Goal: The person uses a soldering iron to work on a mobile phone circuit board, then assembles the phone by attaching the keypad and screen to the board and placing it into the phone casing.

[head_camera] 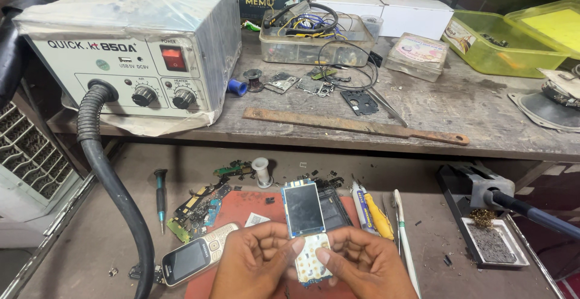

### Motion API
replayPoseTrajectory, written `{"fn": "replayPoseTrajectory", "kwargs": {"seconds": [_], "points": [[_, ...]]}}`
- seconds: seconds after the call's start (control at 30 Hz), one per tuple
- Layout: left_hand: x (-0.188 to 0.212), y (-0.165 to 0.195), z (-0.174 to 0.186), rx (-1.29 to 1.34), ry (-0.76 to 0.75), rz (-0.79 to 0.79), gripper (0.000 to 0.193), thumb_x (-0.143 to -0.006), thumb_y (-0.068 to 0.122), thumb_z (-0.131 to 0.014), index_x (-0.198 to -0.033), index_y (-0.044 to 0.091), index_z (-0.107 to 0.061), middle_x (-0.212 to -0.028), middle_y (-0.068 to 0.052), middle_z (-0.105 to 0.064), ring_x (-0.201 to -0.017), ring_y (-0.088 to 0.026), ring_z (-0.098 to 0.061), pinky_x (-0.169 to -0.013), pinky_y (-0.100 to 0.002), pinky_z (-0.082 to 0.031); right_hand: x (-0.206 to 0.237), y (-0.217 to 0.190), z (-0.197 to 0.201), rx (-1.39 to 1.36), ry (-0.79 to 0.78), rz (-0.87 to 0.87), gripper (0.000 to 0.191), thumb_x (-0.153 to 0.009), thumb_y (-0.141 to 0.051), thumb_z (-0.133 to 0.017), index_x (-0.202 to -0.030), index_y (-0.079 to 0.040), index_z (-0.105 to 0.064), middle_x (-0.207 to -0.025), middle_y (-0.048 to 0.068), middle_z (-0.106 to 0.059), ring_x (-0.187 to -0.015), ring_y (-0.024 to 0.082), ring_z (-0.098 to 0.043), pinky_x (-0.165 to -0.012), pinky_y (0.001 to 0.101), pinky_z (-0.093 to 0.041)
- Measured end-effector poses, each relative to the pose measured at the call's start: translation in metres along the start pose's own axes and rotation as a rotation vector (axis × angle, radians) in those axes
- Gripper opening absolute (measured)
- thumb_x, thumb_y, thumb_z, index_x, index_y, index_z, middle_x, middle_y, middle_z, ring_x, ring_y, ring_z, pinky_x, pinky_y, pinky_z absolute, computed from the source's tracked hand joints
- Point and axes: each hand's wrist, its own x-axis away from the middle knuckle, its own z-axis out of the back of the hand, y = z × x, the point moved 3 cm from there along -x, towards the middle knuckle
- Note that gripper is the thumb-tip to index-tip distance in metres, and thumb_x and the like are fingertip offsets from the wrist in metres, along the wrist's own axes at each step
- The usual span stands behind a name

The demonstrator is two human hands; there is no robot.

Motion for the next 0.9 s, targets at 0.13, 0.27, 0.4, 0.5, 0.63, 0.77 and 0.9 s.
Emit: {"fn": "replayPoseTrajectory", "kwargs": {"seconds": [0.13,0.27,0.4,0.5,0.63,0.77,0.9], "points": [[-0.001,0.003,-0.002,0.050,-0.027,0.034,0.022,-0.087,0.009,-0.074,-0.101,-0.008,-0.076,-0.081,-0.013,-0.081,-0.069,-0.014,-0.077,-0.060,-0.027,-0.065,0.000,0.000,0.002,-0.010,-0.029,-0.008,0.023,-0.086,-0.008,-0.074,-0.106,0.004,-0.075,-0.092,0.013,-0.082,-0.078,0.014,-0.074,-0.060,0.0276,-0.060],[-0.001,0.004,-0.007,0.102,-0.078,0.048,0.028,-0.088,0.010,-0.071,-0.110,-0.007,-0.074,-0.086,-0.014,-0.081,-0.074,-0.016,-0.079,-0.064,-0.030,-0.068,0.003,0.000,0.007,-0.046,-0.045,-0.012,0.022,-0.086,-0.008,-0.074,-0.105,0.004,-0.074,-0.093,0.014,-0.082,-0.079,0.015,-0.075,-0.060,0.0301,-0.062],[0.001,0.006,-0.008,0.147,-0.145,0.069,0.030,-0.092,0.014,-0.067,-0.115,-0.006,-0.072,-0.092,-0.015,-0.079,-0.081,-0.017,-0.079,-0.073,-0.031,-0.068,0.006,0.002,0.020,-0.018,0.058,-0.031,0.024,-0.083,-0.008,-0.076,-0.104,0.003,-0.076,-0.087,0.015,-0.081,-0.073,0.017,-0.076,-0.055,0.0316,-0.062],[0.002,0.016,-0.003,0.112,-0.147,0.039,0.030,-0.092,0.012,-0.069,-0.117,-0.003,-0.071,-0.096,-0.012,-0.078,-0.085,-0.016,-0.076,-0.077,-0.032,-0.065,0.010,0.001,0.038,0.065,0.185,0.001,0.025,-0.079,-0.008,-0.077,-0.101,0.003,-0.078,-0.080,0.016,-0.082,-0.067,0.018,-0.076,-0.051,0.0319,-0.062],[0.006,0.036,-0.002,-0.332,-0.054,-0.074,0.038,-0.083,0.007,-0.075,-0.121,0.004,-0.073,-0.105,-0.007,-0.080,-0.089,-0.014,-0.072,-0.079,-0.031,-0.060,0.018,0.001,0.065,0.039,0.313,0.049,0.021,-0.078,-0.006,-0.078,-0.096,0.006,-0.077,-0.077,0.018,-0.080,-0.059,0.019,-0.070,-0.047,0.0321,-0.057],[0.012,0.057,-0.007,-0.732,-0.088,-0.237,0.085,-0.071,0.017,-0.087,-0.149,0.015,-0.051,-0.135,-0.007,-0.065,-0.117,-0.023,-0.062,-0.101,-0.035,-0.053,0.023,0.000,0.089,0.040,0.409,0.108,0.022,-0.079,-0.003,-0.075,-0.098,0.008,-0.076,-0.078,0.020,-0.080,-0.064,0.020,-0.074,-0.052,0.0338,-0.063],[0.008,0.060,-0.024,-0.911,-0.167,-0.278,0.124,-0.057,0.031,-0.098,-0.158,0.008,-0.029,-0.156,-0.017,-0.039,-0.146,-0.032,-0.034,-0.117,-0.043,-0.033,0.028,0.001,0.107,0.030,0.464,0.076,0.023,-0.081,0.000,-0.073,-0.102,0.011,-0.075,-0.082,0.020,-0.079,-0.066,0.018,-0.073,-0.054,0.0325,-0.060]]}}
